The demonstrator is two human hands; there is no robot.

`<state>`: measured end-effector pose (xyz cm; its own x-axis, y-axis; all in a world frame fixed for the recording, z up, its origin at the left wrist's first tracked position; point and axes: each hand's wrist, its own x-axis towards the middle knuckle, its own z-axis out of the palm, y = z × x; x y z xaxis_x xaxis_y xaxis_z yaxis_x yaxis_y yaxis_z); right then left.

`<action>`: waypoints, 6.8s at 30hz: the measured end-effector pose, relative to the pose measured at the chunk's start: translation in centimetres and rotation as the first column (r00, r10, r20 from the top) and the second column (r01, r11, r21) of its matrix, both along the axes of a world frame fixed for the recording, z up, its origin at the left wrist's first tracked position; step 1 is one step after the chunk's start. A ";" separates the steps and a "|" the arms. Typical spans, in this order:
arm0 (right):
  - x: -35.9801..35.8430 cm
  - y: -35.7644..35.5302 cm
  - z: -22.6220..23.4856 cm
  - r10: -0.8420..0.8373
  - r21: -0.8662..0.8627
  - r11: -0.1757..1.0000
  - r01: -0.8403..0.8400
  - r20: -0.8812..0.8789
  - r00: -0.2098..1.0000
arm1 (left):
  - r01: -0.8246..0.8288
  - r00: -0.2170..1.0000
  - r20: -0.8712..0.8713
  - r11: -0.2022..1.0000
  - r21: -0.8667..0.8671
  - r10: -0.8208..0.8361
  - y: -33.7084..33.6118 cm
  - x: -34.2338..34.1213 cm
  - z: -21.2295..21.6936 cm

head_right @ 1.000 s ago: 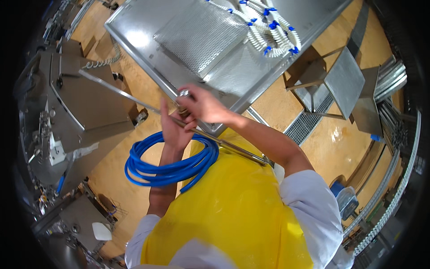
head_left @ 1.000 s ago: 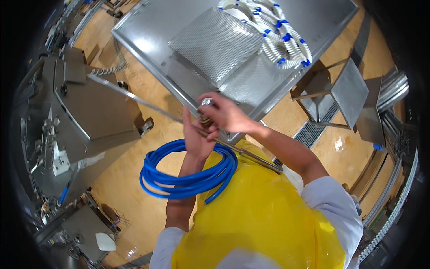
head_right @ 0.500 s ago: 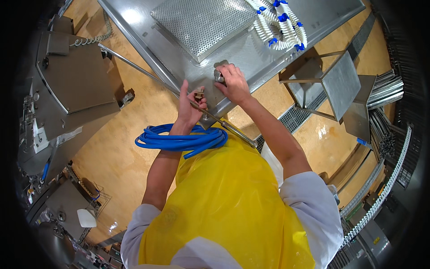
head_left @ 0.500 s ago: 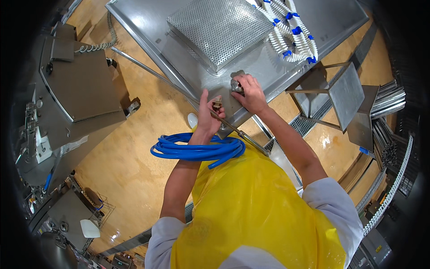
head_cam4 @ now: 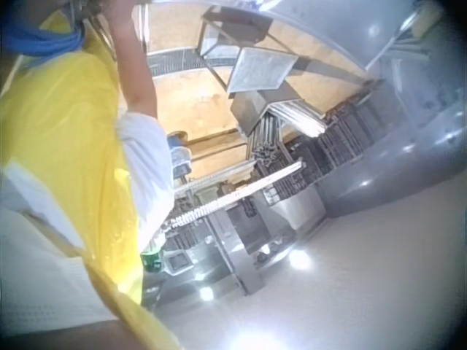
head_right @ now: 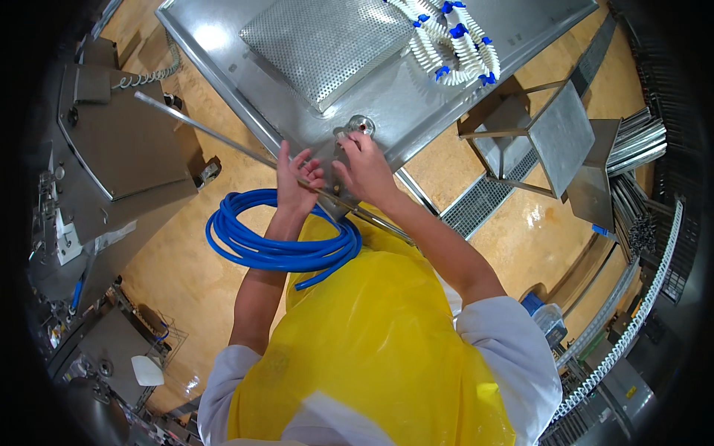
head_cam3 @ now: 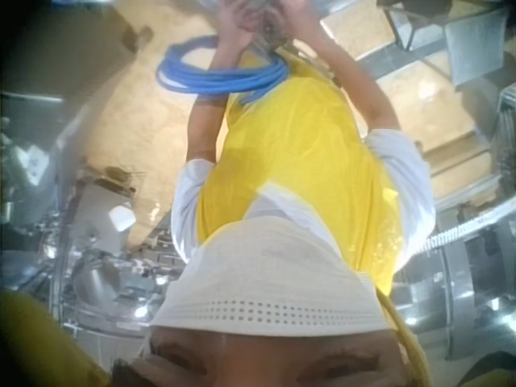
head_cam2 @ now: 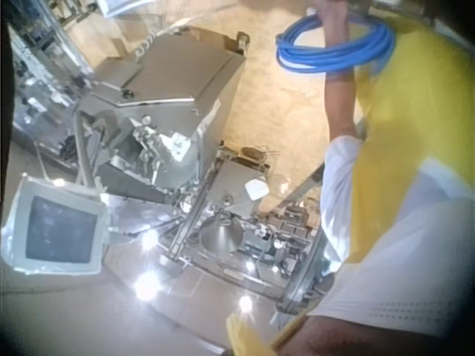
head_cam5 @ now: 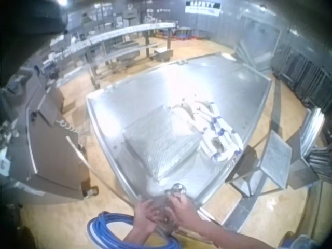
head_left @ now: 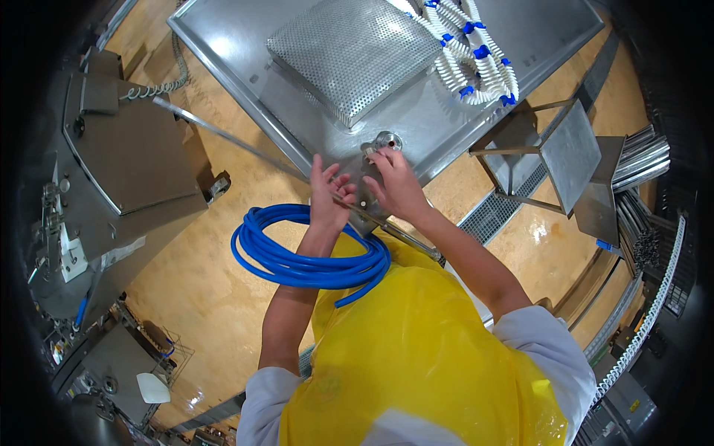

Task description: The person picks up a blue hose and a metal nozzle, then walks through a food processing facility. They attach a transparent plastic tube to the nozzle, secure it with a black cap, and place the assembled tool on a stainless steel table.

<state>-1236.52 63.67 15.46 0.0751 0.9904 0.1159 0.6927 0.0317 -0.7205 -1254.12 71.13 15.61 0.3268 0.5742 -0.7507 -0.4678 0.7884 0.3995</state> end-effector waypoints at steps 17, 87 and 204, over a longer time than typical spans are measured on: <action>1.6 -2.4 4.3 -0.236 -0.262 0.963 0.062 -0.714 0.659 | 0.428 0.798 0.494 0.901 -0.064 -0.344 -7.0 -19.3 4.3; 12.0 -5.5 5.5 -0.655 -0.434 0.755 0.493 -0.546 0.522 | 0.830 0.505 -0.555 -0.195 0.523 0.661 30.0 -2.4 8.1; -181.8 -45.7 13.6 0.781 -0.062 -0.606 -0.793 -0.233 -0.579 | -0.334 -0.663 -0.072 -0.209 0.919 0.745 -83.0 -156.0 13.0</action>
<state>-1418.30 17.95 29.06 -0.8508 -0.5245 0.0336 -0.2897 0.4147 -0.8626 -1410.11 -11.86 28.61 -0.9114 -0.3518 0.2137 0.3145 -0.2601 0.9129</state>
